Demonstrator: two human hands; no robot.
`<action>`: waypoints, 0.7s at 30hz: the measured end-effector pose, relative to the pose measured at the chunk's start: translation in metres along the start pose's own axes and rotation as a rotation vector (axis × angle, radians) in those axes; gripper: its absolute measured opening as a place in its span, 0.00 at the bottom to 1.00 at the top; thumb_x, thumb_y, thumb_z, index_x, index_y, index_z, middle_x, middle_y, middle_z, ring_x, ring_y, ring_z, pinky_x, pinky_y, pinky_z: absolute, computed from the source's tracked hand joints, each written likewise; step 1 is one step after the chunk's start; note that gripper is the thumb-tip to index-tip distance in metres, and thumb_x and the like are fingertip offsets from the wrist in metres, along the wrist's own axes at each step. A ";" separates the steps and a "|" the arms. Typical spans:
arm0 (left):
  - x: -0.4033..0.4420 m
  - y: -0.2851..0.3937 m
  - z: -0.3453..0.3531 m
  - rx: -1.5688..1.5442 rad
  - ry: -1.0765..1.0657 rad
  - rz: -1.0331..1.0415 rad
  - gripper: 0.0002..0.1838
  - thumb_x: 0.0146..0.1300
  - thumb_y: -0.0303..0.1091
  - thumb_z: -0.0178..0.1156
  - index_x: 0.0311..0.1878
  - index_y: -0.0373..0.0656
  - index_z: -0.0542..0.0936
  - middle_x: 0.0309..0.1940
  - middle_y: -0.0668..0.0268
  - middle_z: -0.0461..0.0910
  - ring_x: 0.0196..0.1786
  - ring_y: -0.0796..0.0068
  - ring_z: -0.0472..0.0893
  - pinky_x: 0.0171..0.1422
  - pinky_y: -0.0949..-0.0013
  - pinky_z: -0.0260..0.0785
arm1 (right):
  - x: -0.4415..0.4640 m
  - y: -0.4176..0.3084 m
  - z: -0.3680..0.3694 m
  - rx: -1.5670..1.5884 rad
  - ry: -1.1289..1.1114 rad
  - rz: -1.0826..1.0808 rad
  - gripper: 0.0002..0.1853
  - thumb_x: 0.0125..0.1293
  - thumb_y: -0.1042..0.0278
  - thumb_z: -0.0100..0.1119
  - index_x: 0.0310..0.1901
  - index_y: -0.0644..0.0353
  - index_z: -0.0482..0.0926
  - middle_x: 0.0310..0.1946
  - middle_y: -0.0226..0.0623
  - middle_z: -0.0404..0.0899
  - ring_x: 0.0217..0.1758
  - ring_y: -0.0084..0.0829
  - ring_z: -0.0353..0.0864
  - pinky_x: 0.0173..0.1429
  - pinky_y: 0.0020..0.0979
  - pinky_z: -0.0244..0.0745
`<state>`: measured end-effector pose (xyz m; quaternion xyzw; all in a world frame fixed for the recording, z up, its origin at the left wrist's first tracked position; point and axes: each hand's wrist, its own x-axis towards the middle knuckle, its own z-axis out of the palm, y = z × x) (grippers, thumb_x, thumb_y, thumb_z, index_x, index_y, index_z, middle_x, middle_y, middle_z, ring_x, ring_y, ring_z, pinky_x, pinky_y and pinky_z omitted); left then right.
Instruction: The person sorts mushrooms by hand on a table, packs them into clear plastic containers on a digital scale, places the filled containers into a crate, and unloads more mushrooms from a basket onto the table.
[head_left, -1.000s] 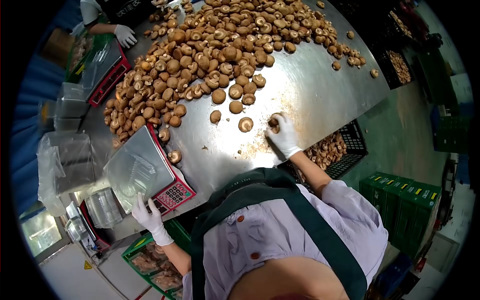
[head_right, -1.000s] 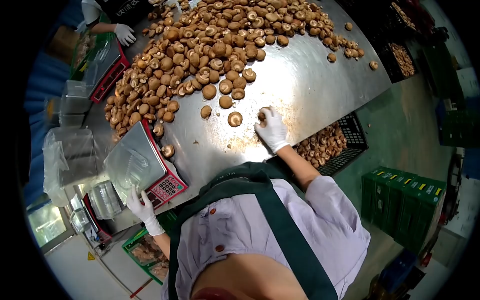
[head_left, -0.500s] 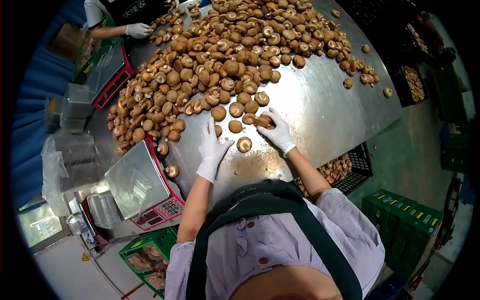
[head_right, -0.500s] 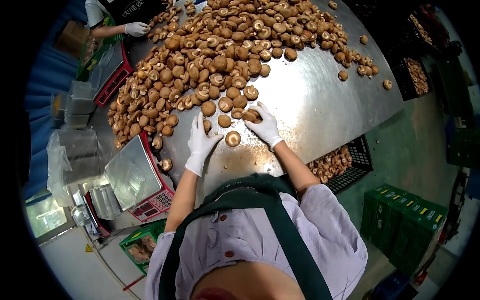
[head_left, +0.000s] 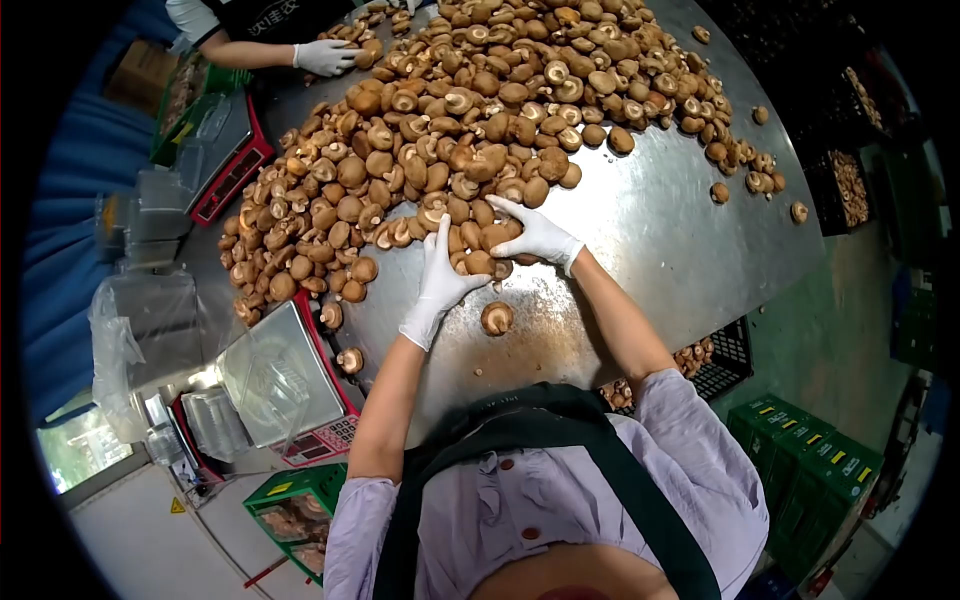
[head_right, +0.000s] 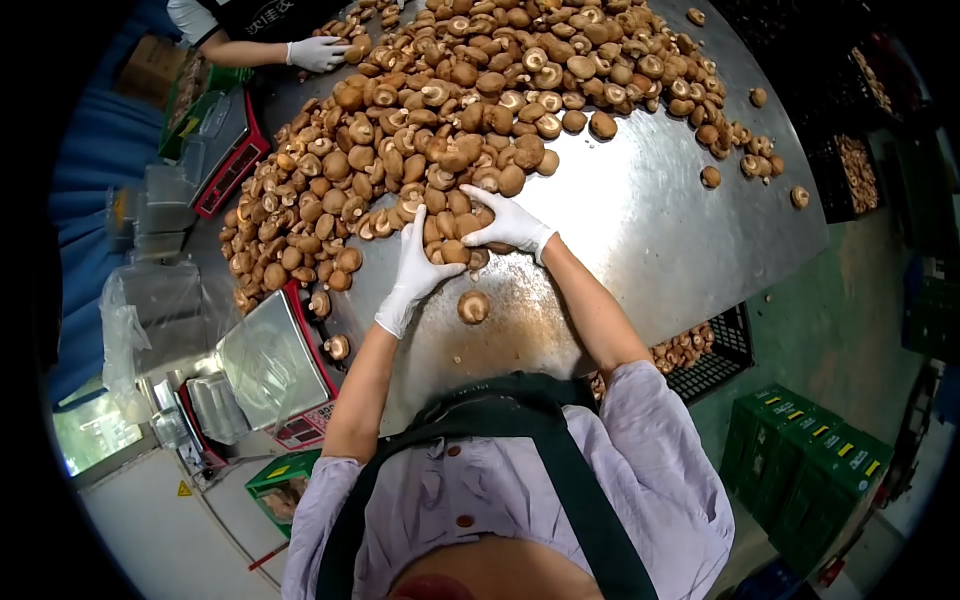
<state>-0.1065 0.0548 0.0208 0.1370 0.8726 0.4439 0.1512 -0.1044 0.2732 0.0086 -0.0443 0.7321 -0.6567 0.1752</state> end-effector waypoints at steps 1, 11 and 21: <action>-0.001 -0.003 0.000 -0.002 0.003 0.000 0.67 0.30 0.33 0.81 0.75 0.44 0.49 0.62 0.51 0.60 0.67 0.53 0.62 0.72 0.60 0.56 | 0.000 -0.009 0.001 -0.012 -0.037 -0.003 0.48 0.49 0.66 0.74 0.72 0.53 0.59 0.68 0.44 0.63 0.69 0.36 0.63 0.72 0.32 0.59; -0.019 -0.016 -0.004 -0.157 0.012 0.061 0.60 0.29 0.26 0.77 0.72 0.48 0.59 0.62 0.53 0.60 0.66 0.55 0.64 0.70 0.62 0.61 | -0.011 -0.011 0.031 -0.053 0.022 -0.002 0.42 0.46 0.65 0.72 0.67 0.48 0.68 0.65 0.44 0.68 0.66 0.40 0.68 0.71 0.34 0.62; -0.092 0.011 -0.072 -0.035 0.379 0.113 0.50 0.31 0.28 0.76 0.66 0.45 0.67 0.65 0.53 0.59 0.67 0.53 0.65 0.70 0.60 0.62 | -0.005 -0.076 0.097 -0.119 -0.090 -0.317 0.38 0.49 0.68 0.70 0.65 0.58 0.69 0.64 0.41 0.70 0.68 0.33 0.67 0.72 0.34 0.60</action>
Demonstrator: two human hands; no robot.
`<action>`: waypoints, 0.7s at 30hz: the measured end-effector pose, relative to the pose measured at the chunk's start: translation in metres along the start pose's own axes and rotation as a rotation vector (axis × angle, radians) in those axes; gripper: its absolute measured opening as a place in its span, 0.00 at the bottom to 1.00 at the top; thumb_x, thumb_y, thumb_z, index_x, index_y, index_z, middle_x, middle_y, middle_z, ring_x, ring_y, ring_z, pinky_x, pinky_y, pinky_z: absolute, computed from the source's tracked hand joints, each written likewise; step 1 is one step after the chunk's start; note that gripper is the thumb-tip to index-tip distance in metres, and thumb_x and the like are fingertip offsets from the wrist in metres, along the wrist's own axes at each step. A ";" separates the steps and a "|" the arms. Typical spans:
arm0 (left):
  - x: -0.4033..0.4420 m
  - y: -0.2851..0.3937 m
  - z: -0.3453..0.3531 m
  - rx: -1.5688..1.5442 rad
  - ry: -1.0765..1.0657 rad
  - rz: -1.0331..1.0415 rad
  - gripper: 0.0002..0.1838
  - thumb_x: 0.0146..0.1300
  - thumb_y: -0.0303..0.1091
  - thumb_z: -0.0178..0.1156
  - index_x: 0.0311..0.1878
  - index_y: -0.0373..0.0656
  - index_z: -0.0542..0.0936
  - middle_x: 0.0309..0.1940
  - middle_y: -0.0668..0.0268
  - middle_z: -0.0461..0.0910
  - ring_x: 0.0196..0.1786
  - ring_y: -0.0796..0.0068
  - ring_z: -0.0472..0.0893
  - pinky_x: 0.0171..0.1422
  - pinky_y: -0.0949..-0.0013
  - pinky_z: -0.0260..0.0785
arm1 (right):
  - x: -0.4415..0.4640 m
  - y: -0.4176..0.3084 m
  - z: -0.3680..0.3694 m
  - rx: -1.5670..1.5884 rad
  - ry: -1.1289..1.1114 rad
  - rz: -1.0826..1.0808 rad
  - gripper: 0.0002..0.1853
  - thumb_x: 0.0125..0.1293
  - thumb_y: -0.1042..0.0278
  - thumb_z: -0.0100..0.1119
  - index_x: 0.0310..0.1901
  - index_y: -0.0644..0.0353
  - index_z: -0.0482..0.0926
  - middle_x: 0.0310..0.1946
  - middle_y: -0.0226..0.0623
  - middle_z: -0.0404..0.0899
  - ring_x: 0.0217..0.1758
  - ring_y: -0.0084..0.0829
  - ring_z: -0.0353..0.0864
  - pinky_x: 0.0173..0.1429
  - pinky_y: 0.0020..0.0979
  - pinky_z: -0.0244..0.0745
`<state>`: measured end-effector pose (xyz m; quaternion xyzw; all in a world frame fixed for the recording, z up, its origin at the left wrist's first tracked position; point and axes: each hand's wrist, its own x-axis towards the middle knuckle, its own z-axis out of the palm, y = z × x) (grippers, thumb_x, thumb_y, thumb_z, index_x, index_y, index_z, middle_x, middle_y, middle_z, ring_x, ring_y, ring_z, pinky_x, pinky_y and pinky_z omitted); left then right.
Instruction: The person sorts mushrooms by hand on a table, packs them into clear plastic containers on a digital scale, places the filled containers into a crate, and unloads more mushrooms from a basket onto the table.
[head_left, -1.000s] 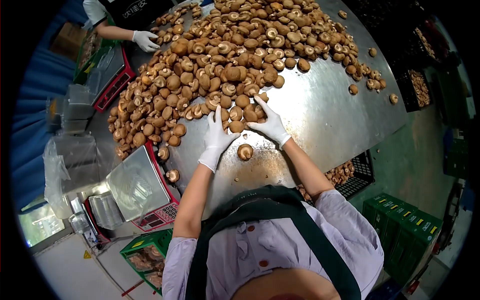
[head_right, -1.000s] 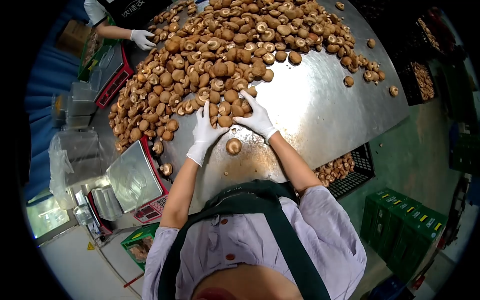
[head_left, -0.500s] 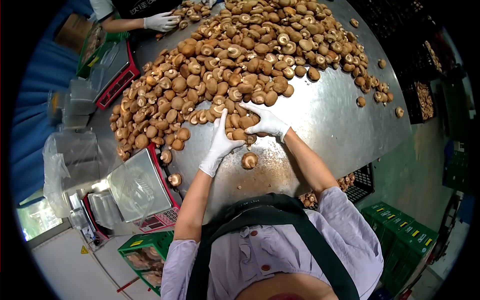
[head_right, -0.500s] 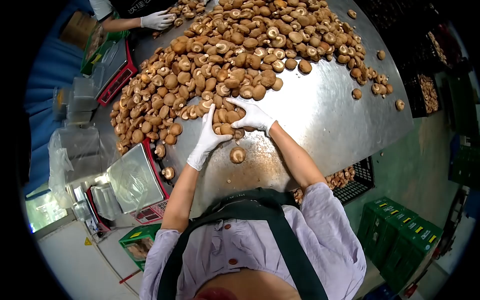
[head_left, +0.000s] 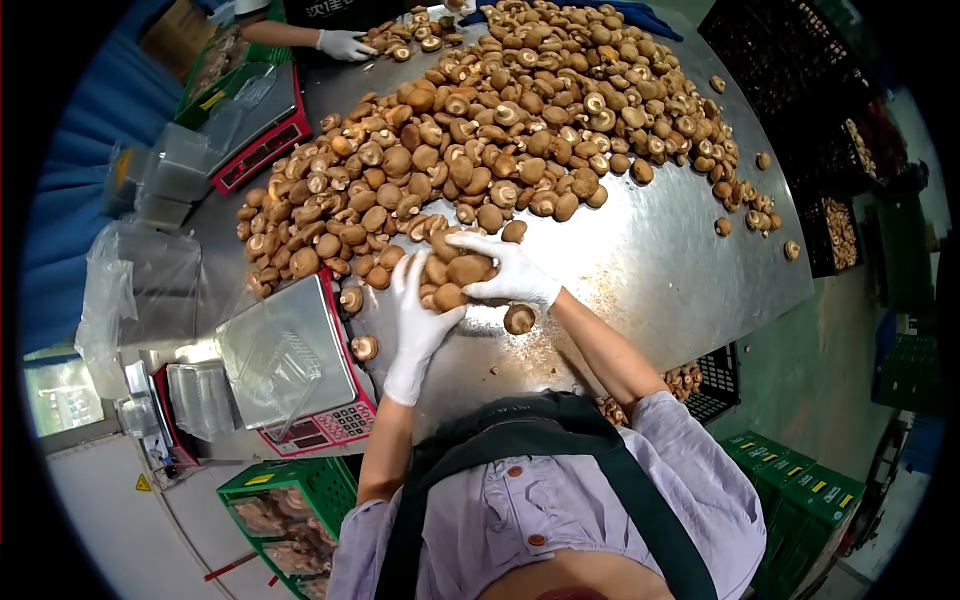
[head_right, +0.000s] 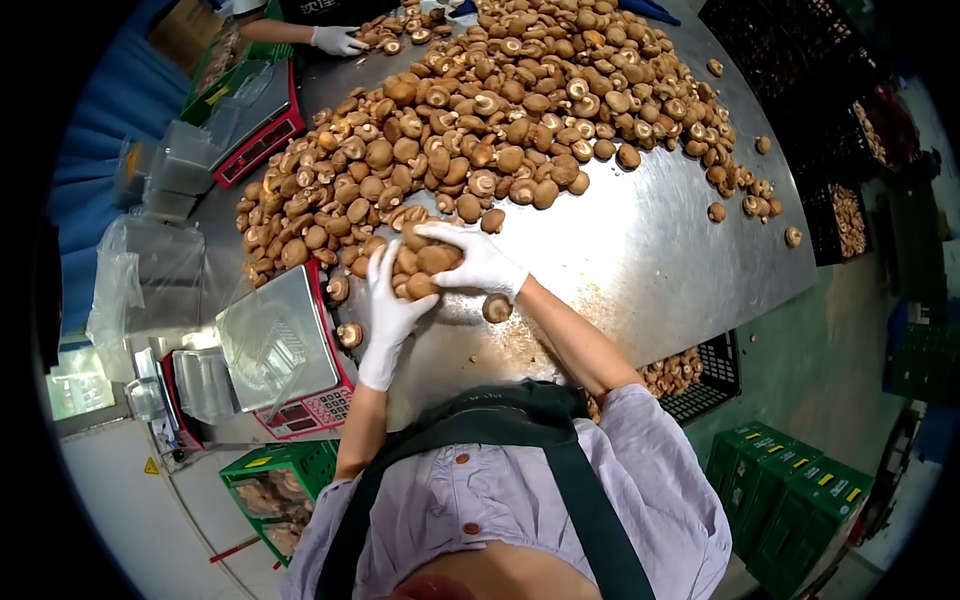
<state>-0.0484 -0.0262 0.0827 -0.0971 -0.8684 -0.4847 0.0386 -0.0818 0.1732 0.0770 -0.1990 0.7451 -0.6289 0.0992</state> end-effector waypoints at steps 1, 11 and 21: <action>-0.006 0.001 -0.019 0.081 0.026 0.033 0.49 0.32 0.30 0.75 0.66 0.45 0.68 0.65 0.53 0.59 0.67 0.53 0.64 0.70 0.58 0.61 | 0.007 -0.011 0.012 0.018 -0.035 0.010 0.39 0.47 0.59 0.69 0.65 0.52 0.70 0.66 0.41 0.69 0.68 0.37 0.67 0.72 0.36 0.62; -0.091 0.006 -0.223 0.007 0.332 -0.147 0.51 0.38 0.22 0.73 0.71 0.45 0.61 0.71 0.58 0.50 0.69 0.60 0.62 0.66 0.61 0.70 | 0.106 -0.119 0.191 0.048 -0.305 -0.423 0.37 0.48 0.60 0.67 0.65 0.48 0.69 0.63 0.46 0.70 0.61 0.44 0.75 0.65 0.37 0.70; -0.119 -0.074 -0.282 0.770 -0.016 -0.511 0.41 0.53 0.42 0.65 0.70 0.43 0.61 0.69 0.48 0.61 0.65 0.46 0.69 0.64 0.55 0.67 | 0.120 -0.107 0.325 -0.663 -0.301 -0.346 0.33 0.52 0.50 0.65 0.58 0.58 0.69 0.56 0.56 0.68 0.58 0.54 0.70 0.56 0.47 0.72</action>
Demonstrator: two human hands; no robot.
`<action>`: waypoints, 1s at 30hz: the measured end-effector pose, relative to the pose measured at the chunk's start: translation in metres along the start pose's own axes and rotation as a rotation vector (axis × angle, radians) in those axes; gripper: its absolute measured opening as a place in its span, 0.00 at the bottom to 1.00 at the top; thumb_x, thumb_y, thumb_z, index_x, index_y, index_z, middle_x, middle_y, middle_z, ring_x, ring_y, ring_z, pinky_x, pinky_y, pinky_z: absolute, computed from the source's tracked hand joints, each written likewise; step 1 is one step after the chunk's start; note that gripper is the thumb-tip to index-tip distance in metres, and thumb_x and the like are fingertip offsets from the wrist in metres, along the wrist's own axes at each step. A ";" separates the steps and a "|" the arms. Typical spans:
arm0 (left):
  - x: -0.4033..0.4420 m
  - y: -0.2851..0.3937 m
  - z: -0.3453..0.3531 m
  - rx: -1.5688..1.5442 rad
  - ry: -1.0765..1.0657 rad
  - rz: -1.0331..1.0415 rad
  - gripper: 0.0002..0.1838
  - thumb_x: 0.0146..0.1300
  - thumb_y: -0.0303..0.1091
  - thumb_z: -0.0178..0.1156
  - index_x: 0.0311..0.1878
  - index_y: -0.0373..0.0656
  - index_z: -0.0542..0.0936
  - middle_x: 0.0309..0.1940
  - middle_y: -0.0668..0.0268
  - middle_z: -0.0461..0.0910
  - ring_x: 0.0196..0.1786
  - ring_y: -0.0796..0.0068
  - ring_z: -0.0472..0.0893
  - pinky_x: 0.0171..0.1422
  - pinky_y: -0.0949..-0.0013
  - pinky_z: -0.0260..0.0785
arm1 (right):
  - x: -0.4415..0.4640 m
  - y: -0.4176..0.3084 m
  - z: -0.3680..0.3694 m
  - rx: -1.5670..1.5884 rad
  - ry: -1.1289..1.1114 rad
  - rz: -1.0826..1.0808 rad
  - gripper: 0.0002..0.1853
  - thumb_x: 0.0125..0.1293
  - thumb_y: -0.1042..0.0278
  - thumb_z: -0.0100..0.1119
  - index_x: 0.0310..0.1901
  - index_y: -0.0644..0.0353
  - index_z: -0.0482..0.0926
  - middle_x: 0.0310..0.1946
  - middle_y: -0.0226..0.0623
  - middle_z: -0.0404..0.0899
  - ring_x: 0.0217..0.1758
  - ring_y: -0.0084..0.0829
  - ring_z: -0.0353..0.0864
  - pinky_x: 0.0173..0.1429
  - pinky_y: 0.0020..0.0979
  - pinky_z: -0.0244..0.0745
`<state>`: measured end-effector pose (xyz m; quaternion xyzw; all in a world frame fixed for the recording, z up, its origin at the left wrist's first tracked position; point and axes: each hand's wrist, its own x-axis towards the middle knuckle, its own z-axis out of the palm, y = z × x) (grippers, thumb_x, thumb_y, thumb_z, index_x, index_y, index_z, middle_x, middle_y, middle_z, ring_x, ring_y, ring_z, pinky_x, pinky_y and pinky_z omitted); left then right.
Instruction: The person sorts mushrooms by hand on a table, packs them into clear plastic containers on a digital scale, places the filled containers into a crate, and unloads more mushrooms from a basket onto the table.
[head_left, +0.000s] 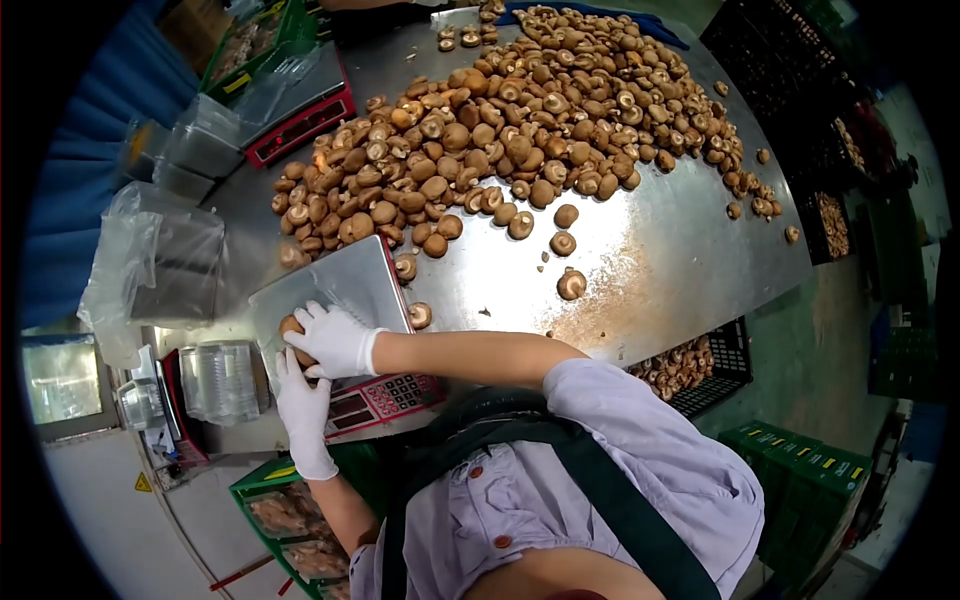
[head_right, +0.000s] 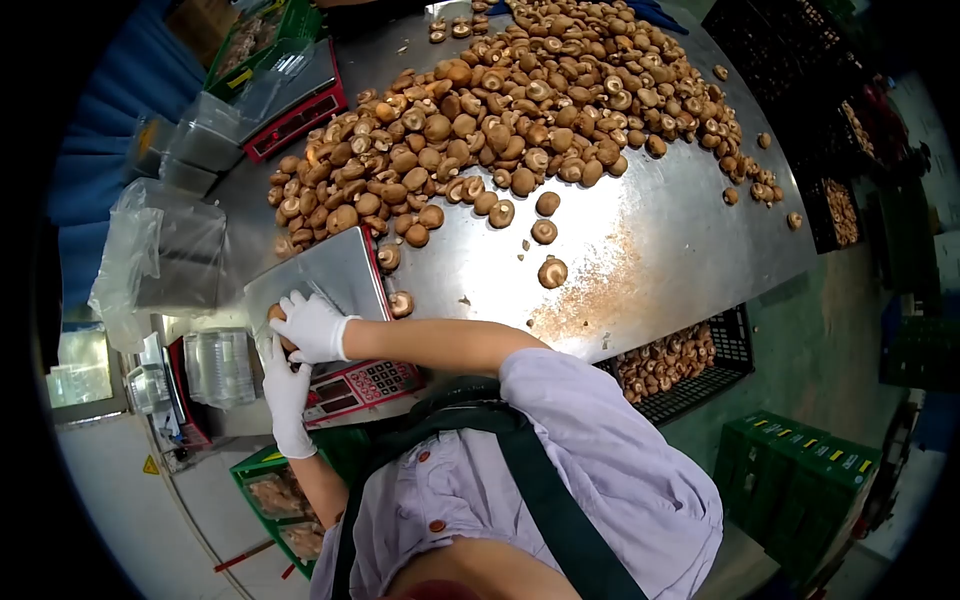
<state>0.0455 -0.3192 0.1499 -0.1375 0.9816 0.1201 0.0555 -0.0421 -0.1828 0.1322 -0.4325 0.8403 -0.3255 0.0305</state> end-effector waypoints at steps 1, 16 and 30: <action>-0.001 -0.003 -0.007 -0.002 0.000 0.006 0.41 0.53 0.42 0.65 0.70 0.43 0.61 0.69 0.48 0.61 0.65 0.46 0.69 0.64 0.55 0.67 | -0.007 0.001 -0.006 -0.047 0.063 -0.044 0.33 0.53 0.49 0.65 0.57 0.58 0.69 0.56 0.56 0.68 0.59 0.55 0.69 0.60 0.47 0.70; 0.032 -0.052 0.004 -0.389 0.442 0.052 0.23 0.61 0.34 0.63 0.60 0.41 0.75 0.68 0.49 0.63 0.71 0.54 0.63 0.71 0.59 0.58 | -0.185 0.228 -0.051 -0.637 0.397 0.821 0.26 0.50 0.52 0.67 0.51 0.50 0.75 0.51 0.40 0.75 0.52 0.43 0.72 0.52 0.46 0.68; 0.019 -0.053 0.026 -0.631 0.607 -0.055 0.16 0.67 0.33 0.56 0.55 0.38 0.79 0.62 0.51 0.70 0.65 0.58 0.70 0.69 0.61 0.60 | -0.156 0.207 -0.063 0.272 0.493 0.938 0.27 0.54 0.54 0.69 0.56 0.52 0.77 0.43 0.40 0.82 0.37 0.29 0.81 0.45 0.27 0.76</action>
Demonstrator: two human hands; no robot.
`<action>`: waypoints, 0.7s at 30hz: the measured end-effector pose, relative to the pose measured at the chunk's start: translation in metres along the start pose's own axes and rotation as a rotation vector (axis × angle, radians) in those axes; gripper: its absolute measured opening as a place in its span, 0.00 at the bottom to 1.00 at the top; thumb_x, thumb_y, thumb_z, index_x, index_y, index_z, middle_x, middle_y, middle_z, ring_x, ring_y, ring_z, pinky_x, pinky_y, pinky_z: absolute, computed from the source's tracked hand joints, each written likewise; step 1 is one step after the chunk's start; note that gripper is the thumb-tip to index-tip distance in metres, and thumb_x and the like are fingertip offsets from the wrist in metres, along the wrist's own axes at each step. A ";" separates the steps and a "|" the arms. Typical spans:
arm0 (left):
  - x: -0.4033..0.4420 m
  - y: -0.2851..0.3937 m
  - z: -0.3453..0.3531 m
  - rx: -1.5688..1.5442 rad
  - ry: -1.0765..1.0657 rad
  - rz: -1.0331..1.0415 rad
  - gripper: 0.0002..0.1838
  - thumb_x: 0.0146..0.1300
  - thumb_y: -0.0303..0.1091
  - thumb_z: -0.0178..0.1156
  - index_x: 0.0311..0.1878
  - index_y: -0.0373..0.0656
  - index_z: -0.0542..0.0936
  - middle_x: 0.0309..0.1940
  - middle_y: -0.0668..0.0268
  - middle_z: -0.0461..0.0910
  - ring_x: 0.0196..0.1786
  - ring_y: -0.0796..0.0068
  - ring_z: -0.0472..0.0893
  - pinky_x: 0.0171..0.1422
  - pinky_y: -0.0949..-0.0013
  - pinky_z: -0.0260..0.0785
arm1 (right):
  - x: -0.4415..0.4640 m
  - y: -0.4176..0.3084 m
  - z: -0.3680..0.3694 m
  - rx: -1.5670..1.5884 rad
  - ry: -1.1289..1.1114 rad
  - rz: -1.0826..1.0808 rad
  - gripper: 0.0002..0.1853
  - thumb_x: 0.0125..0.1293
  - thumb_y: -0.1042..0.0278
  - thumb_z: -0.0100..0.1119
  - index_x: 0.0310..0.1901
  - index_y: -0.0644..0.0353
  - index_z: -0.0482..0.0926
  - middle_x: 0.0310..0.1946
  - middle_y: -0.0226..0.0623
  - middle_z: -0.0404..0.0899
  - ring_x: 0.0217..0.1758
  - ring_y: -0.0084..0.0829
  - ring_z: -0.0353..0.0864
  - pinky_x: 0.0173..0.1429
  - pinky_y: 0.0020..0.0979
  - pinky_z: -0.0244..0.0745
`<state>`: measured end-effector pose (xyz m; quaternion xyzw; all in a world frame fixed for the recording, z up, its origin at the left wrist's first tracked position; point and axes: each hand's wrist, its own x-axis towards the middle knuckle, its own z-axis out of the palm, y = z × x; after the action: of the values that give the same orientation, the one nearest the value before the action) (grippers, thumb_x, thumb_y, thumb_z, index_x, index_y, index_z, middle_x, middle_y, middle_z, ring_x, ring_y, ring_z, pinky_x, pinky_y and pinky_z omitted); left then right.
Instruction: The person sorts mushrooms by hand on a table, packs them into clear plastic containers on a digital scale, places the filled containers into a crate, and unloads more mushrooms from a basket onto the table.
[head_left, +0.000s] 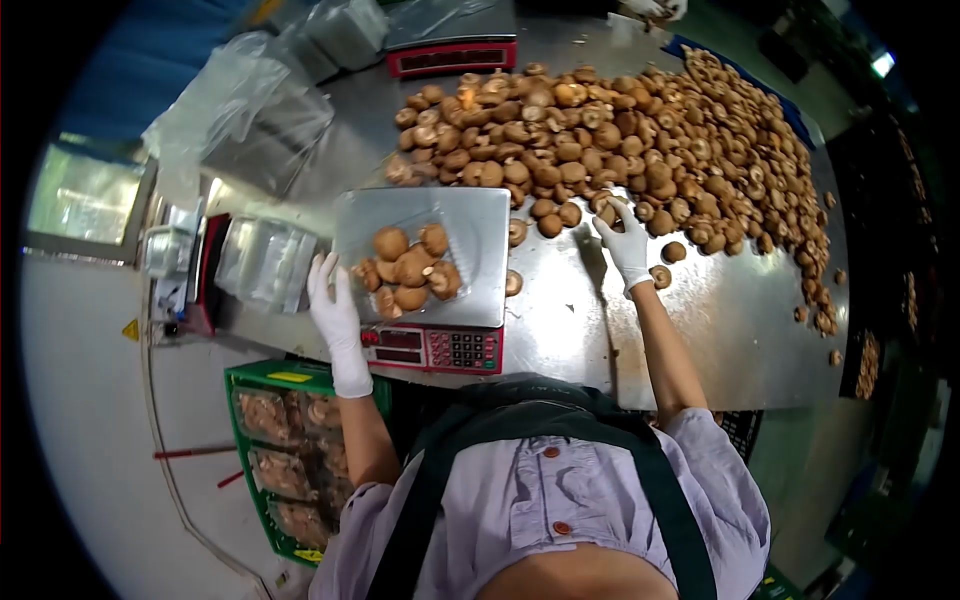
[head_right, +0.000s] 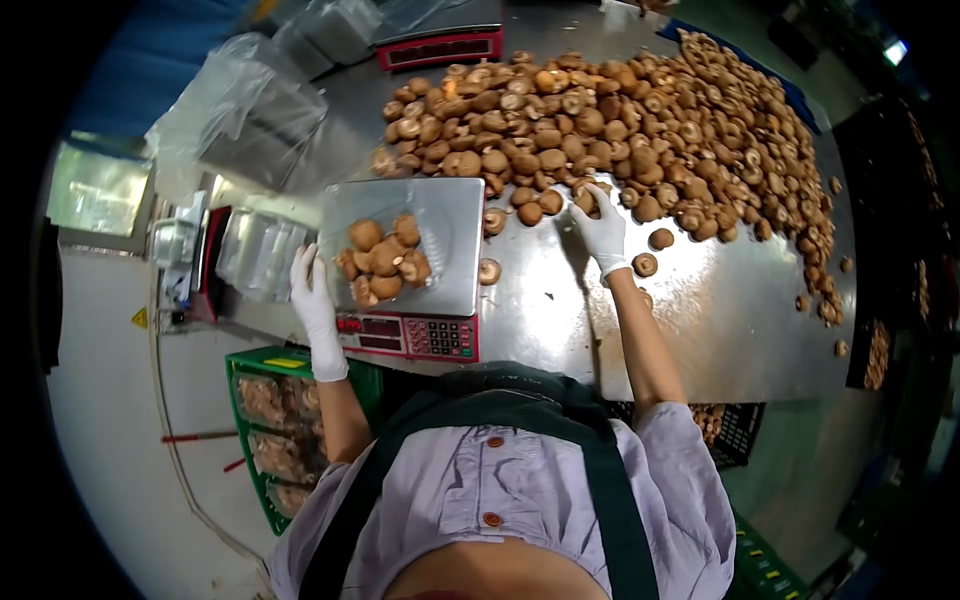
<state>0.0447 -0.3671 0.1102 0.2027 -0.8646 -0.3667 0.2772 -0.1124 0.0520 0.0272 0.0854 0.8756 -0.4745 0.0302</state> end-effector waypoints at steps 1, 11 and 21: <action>0.000 0.002 0.001 -0.045 -0.005 -0.037 0.16 0.68 0.33 0.55 0.55 0.37 0.78 0.62 0.51 0.71 0.65 0.59 0.70 0.69 0.62 0.60 | -0.010 -0.028 0.009 0.175 -0.023 -0.192 0.27 0.55 0.57 0.69 0.57 0.53 0.77 0.45 0.40 0.82 0.41 0.28 0.82 0.48 0.26 0.76; -0.004 -0.016 0.008 -0.579 -0.022 -0.354 0.25 0.75 0.45 0.45 0.64 0.36 0.70 0.61 0.57 0.72 0.63 0.63 0.71 0.68 0.63 0.60 | -0.114 -0.245 0.092 0.033 -0.519 -1.074 0.26 0.56 0.60 0.66 0.57 0.55 0.73 0.52 0.39 0.77 0.52 0.37 0.77 0.51 0.34 0.78; -0.010 0.001 -0.012 -0.620 0.008 -0.474 0.26 0.73 0.49 0.47 0.62 0.36 0.73 0.60 0.59 0.73 0.64 0.62 0.71 0.66 0.57 0.62 | -0.100 -0.230 0.106 0.154 -0.524 -0.883 0.18 0.59 0.62 0.64 0.51 0.56 0.80 0.43 0.36 0.82 0.44 0.30 0.82 0.48 0.28 0.76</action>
<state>0.0597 -0.3671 0.1142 0.3051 -0.6409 -0.6636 0.2362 -0.0575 -0.1720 0.1721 -0.4121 0.7537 -0.5105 0.0390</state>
